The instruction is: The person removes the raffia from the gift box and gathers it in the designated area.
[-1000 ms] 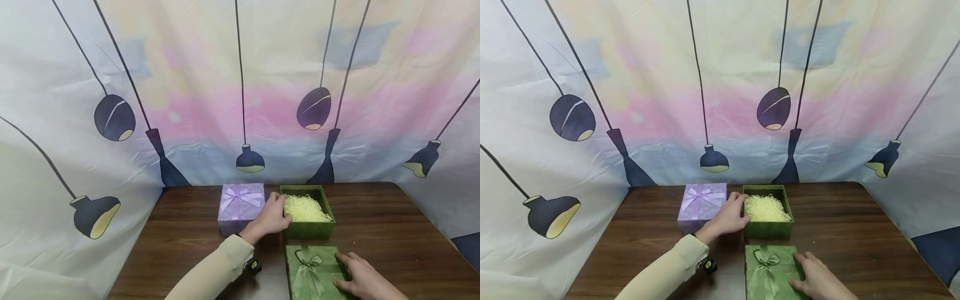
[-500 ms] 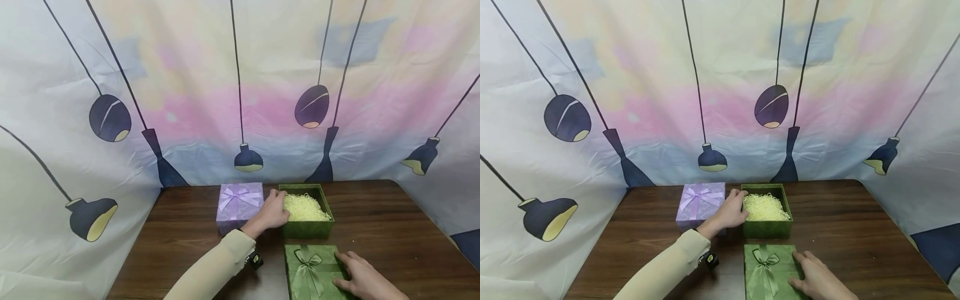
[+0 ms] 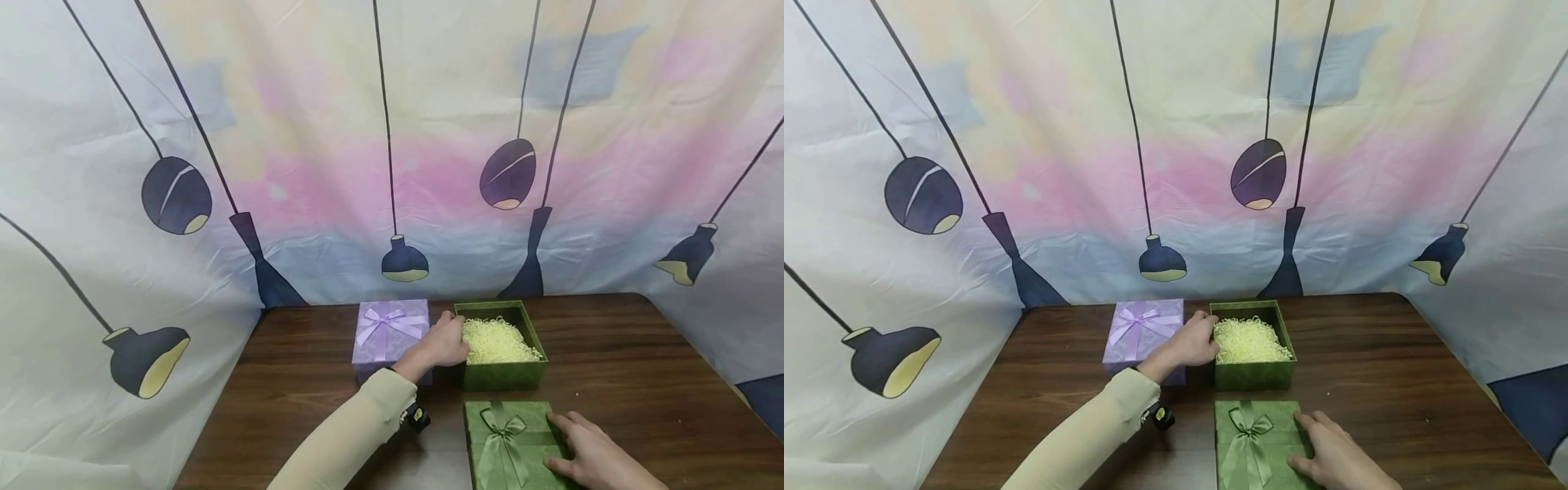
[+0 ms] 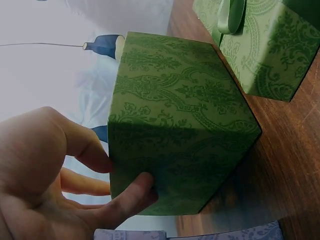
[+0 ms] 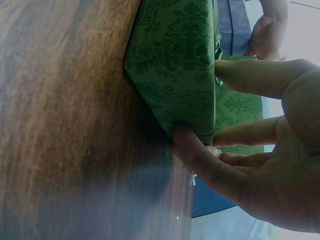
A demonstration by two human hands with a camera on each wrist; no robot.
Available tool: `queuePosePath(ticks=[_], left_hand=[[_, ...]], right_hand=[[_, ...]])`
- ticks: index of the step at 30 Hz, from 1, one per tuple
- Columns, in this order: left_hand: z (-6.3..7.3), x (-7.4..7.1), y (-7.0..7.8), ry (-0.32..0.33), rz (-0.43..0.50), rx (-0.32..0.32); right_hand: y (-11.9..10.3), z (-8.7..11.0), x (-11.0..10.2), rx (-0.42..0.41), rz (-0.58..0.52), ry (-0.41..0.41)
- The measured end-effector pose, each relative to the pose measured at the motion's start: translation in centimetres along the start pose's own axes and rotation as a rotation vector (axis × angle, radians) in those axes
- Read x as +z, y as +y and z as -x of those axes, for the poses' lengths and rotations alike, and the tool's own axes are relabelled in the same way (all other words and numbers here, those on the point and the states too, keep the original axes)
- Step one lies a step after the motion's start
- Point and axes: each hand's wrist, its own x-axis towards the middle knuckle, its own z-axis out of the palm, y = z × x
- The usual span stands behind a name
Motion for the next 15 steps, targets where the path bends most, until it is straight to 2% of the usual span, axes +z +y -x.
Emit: queuePosePath(ticks=[9,15], left_hand=[[-0.03,0.07,0.0,-0.003,-0.003,-0.02],[0.0,0.14,-0.14,0.023,-0.021,-0.019]], right_hand=[[0.12,-0.01,0.21,-0.009,0.008,0.014],[0.01,0.1,0.16,-0.012,-0.005,0.011]])
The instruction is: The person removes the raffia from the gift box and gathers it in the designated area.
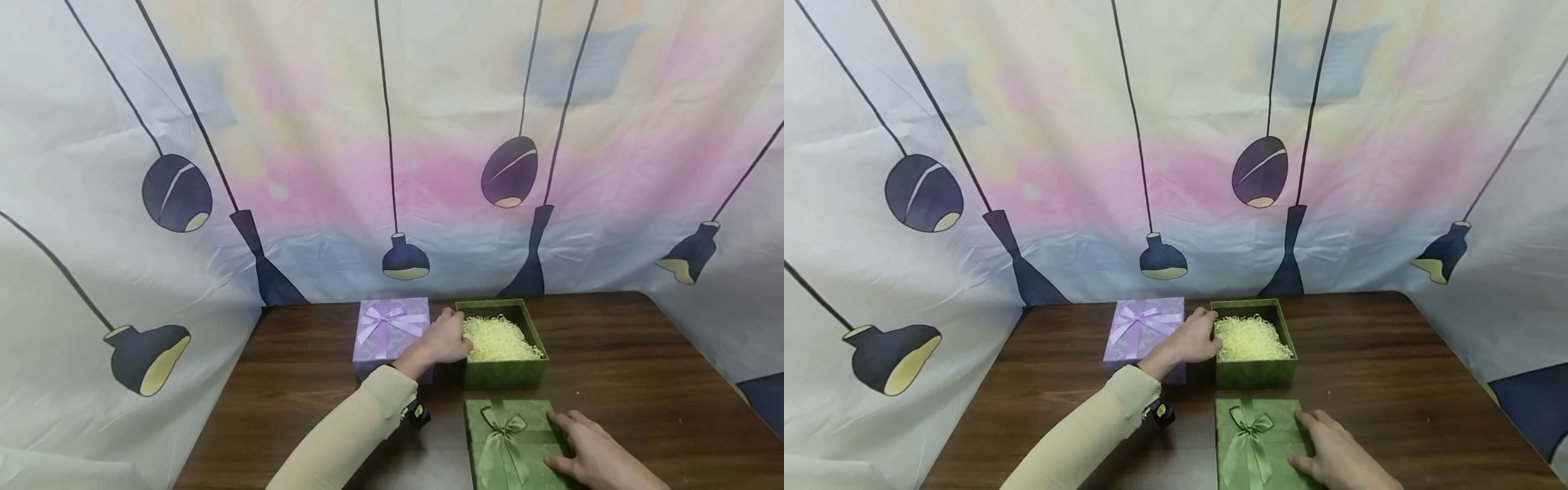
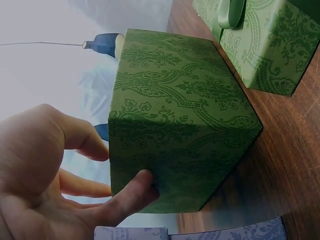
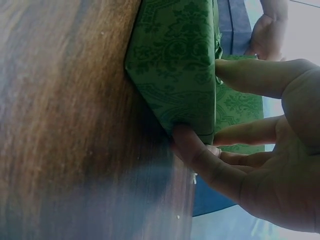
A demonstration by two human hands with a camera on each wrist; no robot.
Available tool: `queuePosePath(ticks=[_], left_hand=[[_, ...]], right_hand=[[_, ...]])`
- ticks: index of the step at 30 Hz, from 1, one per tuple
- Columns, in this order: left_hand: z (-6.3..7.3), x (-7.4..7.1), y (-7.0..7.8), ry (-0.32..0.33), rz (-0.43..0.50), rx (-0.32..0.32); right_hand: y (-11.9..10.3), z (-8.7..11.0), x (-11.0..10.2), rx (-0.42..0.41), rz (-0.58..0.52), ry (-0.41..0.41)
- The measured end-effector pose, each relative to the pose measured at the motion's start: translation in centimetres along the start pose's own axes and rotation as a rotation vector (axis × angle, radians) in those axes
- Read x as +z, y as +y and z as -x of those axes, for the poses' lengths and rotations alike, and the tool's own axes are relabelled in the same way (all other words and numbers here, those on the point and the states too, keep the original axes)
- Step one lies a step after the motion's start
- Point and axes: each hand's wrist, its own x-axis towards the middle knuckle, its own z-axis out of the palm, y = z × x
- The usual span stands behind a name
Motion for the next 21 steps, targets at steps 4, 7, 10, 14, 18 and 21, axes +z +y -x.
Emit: queuePosePath(ticks=[4,7,10,14,18,21], left_hand=[[0.06,-0.03,-0.11,0.009,0.0,0.003],[0.12,-0.01,-0.16,0.009,0.001,0.007],[0.04,-0.03,-0.18,0.007,-0.002,0.017],[-0.16,-0.07,-0.18,0.007,-0.01,0.026],[-0.32,-0.17,-0.15,0.006,-0.022,0.031],[-0.42,-0.27,-0.16,0.004,-0.031,0.04]], right_hand=[[0.03,0.07,0.03,-0.027,-0.012,0.016],[0.15,0.21,0.19,-0.058,0.004,0.049],[0.18,0.3,0.12,-0.077,0.018,0.075],[0.1,0.24,-0.12,-0.075,0.008,0.073],[0.08,0.16,-0.3,-0.069,-0.002,0.067],[0.18,0.12,-0.39,-0.076,-0.009,0.068]])
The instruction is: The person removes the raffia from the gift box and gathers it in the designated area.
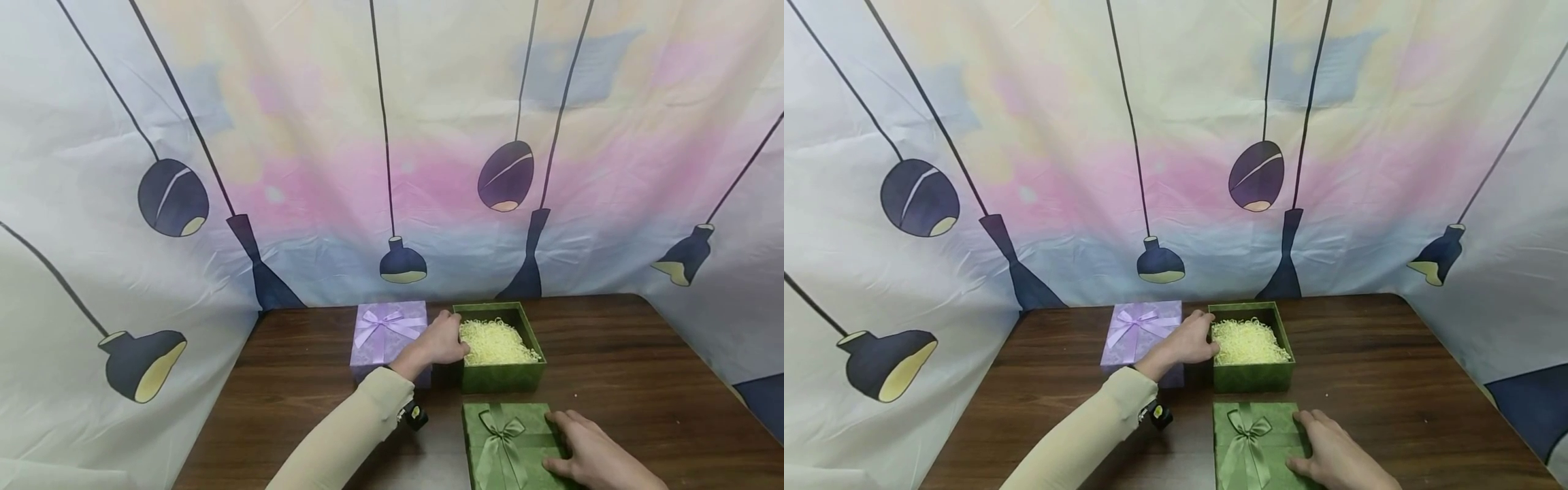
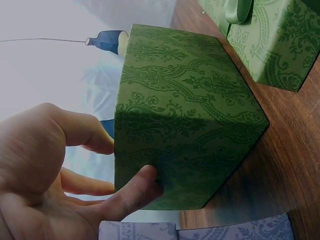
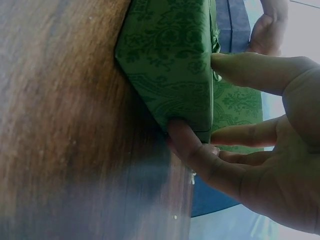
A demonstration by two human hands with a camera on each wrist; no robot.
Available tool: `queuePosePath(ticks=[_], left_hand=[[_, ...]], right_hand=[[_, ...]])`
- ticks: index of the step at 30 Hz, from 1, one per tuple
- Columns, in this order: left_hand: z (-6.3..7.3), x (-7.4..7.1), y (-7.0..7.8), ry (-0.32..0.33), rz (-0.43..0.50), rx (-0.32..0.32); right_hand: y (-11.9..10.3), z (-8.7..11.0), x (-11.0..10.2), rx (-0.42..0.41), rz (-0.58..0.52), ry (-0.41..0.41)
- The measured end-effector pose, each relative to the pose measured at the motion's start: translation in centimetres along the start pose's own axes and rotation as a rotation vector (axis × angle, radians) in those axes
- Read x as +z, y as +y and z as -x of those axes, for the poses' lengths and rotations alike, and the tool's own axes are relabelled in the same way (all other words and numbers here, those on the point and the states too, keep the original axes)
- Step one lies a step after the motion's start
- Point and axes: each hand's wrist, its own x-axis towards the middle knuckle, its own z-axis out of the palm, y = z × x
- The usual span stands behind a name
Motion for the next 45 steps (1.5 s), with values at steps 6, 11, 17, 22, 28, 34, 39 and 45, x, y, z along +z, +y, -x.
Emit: queuePosePath(ticks=[6,11,17,22,28,34,39,45], left_hand=[[-0.04,0.14,-0.21,0.009,0.003,0.026],[0.03,0.07,-0.27,0.005,0.017,0.022],[-0.12,-0.37,-0.35,0.002,0.024,0.007],[-0.19,-0.5,-0.45,-0.005,0.029,-0.006],[-0.13,-0.19,-0.39,-0.004,0.026,0.011],[0.04,0.0,-0.18,-0.012,0.004,0.025],[0.04,0.06,-0.18,-0.002,-0.007,0.018],[-0.06,-0.06,-0.18,-0.003,-0.011,0.024]], right_hand=[[0.21,-0.07,0.0,-0.012,-0.014,-0.006],[0.31,-0.11,-0.05,-0.02,-0.029,-0.003],[0.42,-0.13,0.01,-0.146,0.053,0.104],[0.43,-0.45,-0.07,-0.188,0.087,0.146],[0.63,-0.49,-0.21,-0.136,0.046,0.077],[0.95,-0.14,-0.11,-0.139,0.015,0.039],[0.96,-0.11,-0.17,-0.144,0.008,0.031],[0.93,-0.15,-0.29,-0.172,0.051,0.065]])
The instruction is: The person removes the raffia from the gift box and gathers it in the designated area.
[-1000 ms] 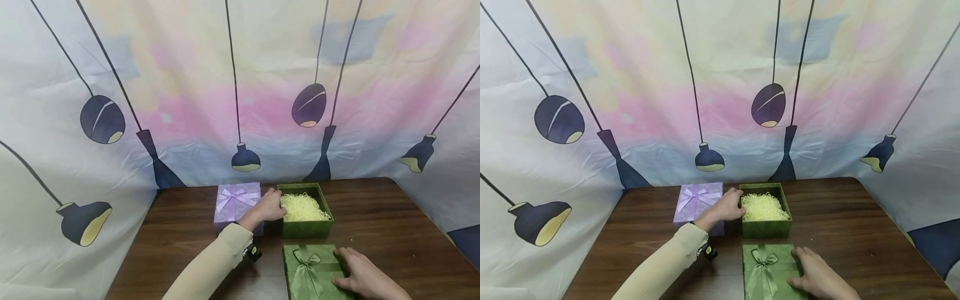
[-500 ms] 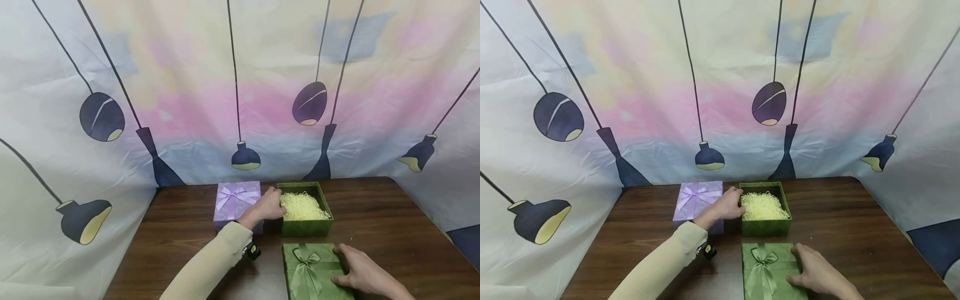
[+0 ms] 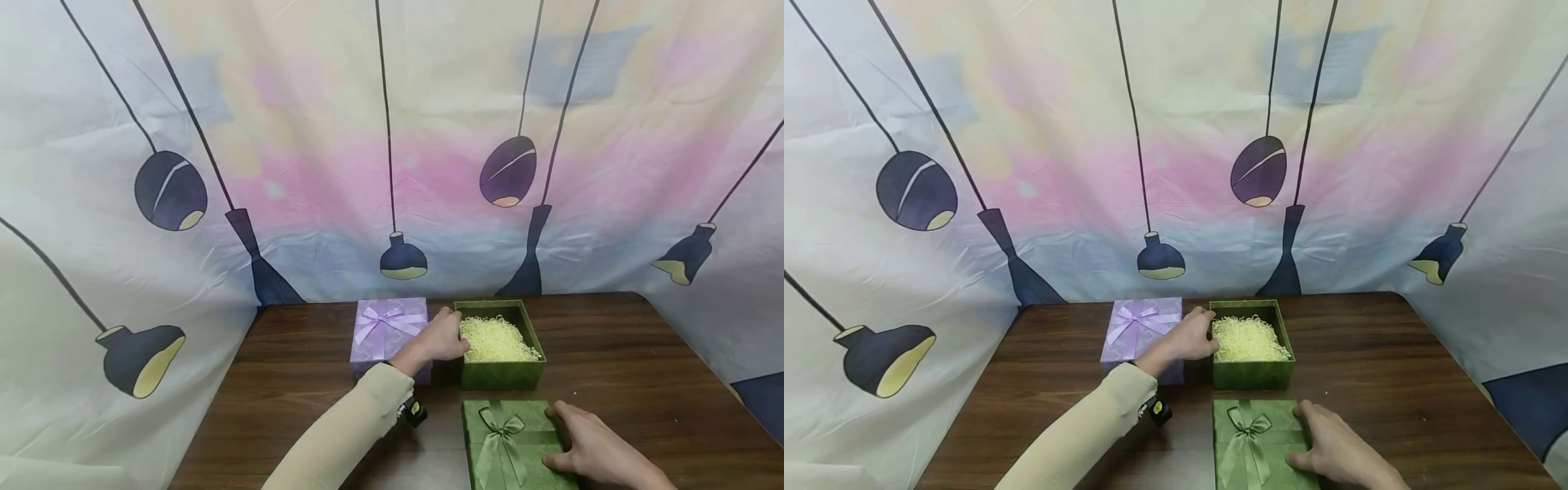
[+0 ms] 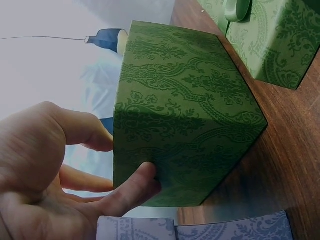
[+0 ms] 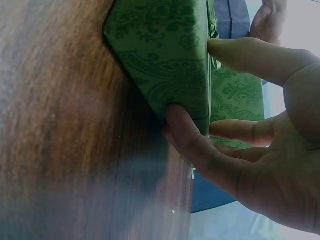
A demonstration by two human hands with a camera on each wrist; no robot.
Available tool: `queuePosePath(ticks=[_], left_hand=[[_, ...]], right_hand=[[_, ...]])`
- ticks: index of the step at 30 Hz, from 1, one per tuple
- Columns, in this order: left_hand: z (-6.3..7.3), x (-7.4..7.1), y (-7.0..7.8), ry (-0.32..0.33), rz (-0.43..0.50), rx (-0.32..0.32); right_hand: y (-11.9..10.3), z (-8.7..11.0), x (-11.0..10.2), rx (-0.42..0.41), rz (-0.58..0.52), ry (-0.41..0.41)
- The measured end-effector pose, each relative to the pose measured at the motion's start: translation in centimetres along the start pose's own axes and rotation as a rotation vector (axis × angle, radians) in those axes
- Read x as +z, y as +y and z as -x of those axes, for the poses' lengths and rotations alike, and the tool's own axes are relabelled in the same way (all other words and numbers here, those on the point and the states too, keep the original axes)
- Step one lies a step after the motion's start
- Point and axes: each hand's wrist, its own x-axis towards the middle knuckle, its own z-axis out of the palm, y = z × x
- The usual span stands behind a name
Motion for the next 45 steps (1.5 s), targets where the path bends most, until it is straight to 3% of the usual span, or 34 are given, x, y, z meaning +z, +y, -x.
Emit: queuePosePath(ticks=[8,15,27,36,45], left_hand=[[0.1,-0.1,0.1,-0.013,0.009,-0.001],[0.1,0.0,0.1,-0.014,0.013,-0.011],[0.0,0.1,0.0,-0.015,0.003,-0.013],[0.1,0.0,0.0,-0.004,-0.013,-0.011],[0.0,0.1,0.1,-0.01,-0.015,-0.02]], right_hand=[[0.5,-0.1,-0.6,-0.019,-0.07,-0.011],[0.0,-0.3,-0.9,-0.048,-0.063,0.145],[-1.0,-1.2,-3.0,-0.075,-0.093,0.224],[-1.3,-2.4,-3.9,-0.166,-0.025,0.436],[-2.0,-3.9,-4.8,-0.165,-0.034,0.43]])
